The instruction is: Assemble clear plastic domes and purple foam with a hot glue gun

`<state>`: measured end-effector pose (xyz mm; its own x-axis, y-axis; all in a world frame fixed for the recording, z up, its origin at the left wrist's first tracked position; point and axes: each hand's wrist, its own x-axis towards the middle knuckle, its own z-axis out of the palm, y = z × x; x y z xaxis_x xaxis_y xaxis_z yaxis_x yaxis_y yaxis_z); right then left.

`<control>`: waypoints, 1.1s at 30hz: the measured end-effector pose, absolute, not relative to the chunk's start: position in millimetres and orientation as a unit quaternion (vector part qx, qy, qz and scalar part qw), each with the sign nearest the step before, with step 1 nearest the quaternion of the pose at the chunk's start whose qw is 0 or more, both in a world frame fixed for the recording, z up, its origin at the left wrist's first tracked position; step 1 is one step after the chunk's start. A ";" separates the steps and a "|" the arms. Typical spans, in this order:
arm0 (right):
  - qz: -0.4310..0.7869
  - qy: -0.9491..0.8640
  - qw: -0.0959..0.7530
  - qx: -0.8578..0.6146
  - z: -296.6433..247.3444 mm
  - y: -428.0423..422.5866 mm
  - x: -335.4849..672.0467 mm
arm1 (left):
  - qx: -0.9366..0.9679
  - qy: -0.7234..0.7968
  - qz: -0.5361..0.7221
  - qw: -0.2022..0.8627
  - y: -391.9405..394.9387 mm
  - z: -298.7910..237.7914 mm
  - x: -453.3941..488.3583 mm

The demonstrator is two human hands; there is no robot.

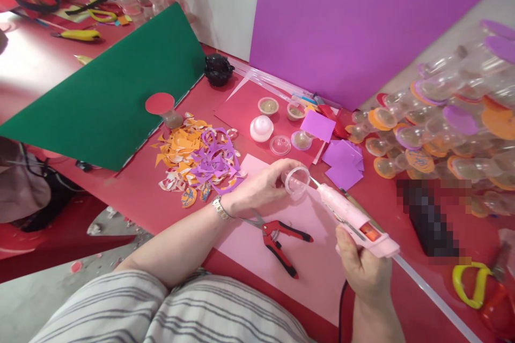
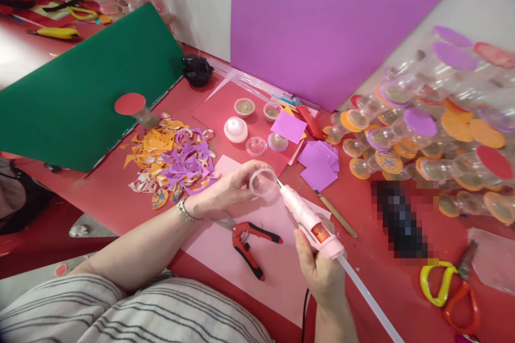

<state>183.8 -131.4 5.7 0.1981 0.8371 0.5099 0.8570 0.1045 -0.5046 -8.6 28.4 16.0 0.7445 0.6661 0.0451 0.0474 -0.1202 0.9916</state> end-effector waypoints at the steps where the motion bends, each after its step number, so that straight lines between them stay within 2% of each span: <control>1: -0.015 -0.634 0.392 -0.667 6.2 -131.3 183.5 | 0.706 0.251 0.251 0.613 28.1 16.2 -8.4; 9: -0.026 -0.637 0.399 -0.659 -0.7 -135.5 187.2 | 0.734 0.269 0.264 0.565 27.8 8.1 -9.5; 18: -0.025 -0.633 0.391 -0.667 0.0 -135.6 187.2 | 0.733 0.253 0.264 0.573 29.7 7.7 -11.6; 26: 0.046 -0.608 0.450 -0.652 4.2 -136.3 179.8 | 0.697 0.262 0.268 0.612 28.6 14.5 -12.2; 33: 0.093 -0.586 0.473 -0.651 1.3 -138.9 180.4 | 0.705 0.264 0.269 0.601 28.3 11.2 -11.3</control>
